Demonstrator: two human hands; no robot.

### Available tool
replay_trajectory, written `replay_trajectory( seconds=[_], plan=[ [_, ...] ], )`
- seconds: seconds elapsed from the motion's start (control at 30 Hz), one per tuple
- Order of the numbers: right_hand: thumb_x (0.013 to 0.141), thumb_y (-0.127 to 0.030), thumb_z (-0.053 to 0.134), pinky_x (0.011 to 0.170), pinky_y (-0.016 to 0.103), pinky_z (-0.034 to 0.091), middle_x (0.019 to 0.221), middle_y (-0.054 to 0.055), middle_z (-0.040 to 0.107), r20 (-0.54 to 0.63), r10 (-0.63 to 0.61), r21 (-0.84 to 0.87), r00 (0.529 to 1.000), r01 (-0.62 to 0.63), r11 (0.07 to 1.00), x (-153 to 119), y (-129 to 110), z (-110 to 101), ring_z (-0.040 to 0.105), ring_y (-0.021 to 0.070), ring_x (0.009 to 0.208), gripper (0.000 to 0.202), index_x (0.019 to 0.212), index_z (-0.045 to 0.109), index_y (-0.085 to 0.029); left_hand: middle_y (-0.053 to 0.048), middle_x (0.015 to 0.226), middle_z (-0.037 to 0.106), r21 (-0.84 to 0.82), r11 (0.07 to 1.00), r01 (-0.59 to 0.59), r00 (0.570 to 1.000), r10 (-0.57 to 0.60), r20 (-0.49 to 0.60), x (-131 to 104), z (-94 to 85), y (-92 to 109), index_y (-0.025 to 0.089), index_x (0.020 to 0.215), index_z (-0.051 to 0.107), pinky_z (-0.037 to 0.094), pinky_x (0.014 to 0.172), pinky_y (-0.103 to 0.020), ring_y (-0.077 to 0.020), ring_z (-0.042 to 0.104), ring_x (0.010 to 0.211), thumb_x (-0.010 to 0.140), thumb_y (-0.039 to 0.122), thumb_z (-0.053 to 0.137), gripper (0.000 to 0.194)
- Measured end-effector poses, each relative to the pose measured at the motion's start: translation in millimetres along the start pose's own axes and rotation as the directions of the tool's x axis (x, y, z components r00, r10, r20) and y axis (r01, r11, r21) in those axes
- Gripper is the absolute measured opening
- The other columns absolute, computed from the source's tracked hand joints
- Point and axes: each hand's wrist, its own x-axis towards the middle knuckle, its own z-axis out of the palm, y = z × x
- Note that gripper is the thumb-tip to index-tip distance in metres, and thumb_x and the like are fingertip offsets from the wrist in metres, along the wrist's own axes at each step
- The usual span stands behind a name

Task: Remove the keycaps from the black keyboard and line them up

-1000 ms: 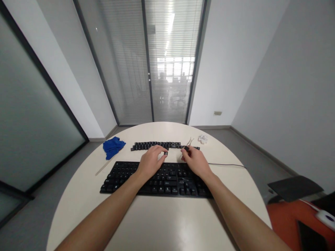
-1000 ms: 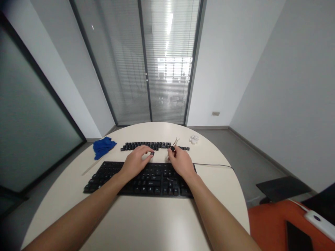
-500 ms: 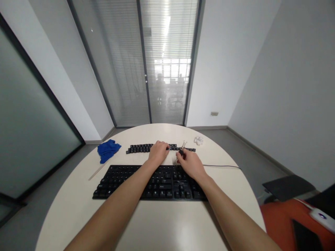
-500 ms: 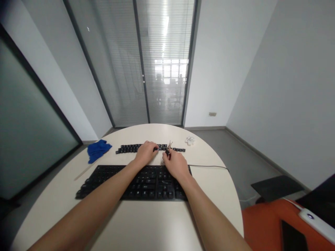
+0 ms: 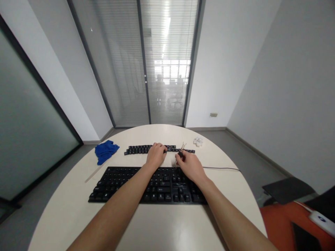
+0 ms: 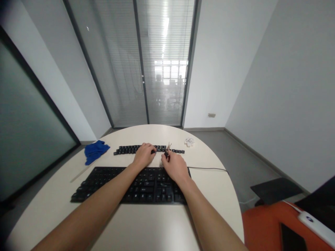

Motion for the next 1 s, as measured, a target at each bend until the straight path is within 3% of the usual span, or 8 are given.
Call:
replay_trajectory(
  seconds=[0.6,1.0],
  plan=[
    [0.093,-0.039,0.048,0.061,0.025,0.038,0.069,0.005,0.069,0.009,0.011,-0.003,1.0,-0.011,1.0,0.6,1.0,-0.1,0.064,0.0177,0.065,0.029,0.079,0.063,-0.019,-0.007,0.105,0.065,-0.002,1.0,-0.004,1.0,0.004,-0.024,-3.1,0.7,1.6,0.02,0.102,0.068,0.043,0.095,-0.035,-0.0243,0.051,0.106,0.082,0.022,0.067,0.02],
    [0.094,-0.038,0.048,0.061,0.024,0.039,0.07,0.005,0.069,0.02,0.009,-0.005,1.0,-0.009,1.0,-0.7,-1.2,-2.3,0.065,0.0183,0.067,0.03,0.078,0.064,-0.018,-0.007,0.104,0.063,0.005,1.0,0.013,1.0,-0.013,-0.003,-4.2,-2.2,3.3,0.02,0.097,0.07,0.043,0.096,-0.034,-0.0238,0.05,0.106,0.085,0.02,0.064,0.014]
  ],
)
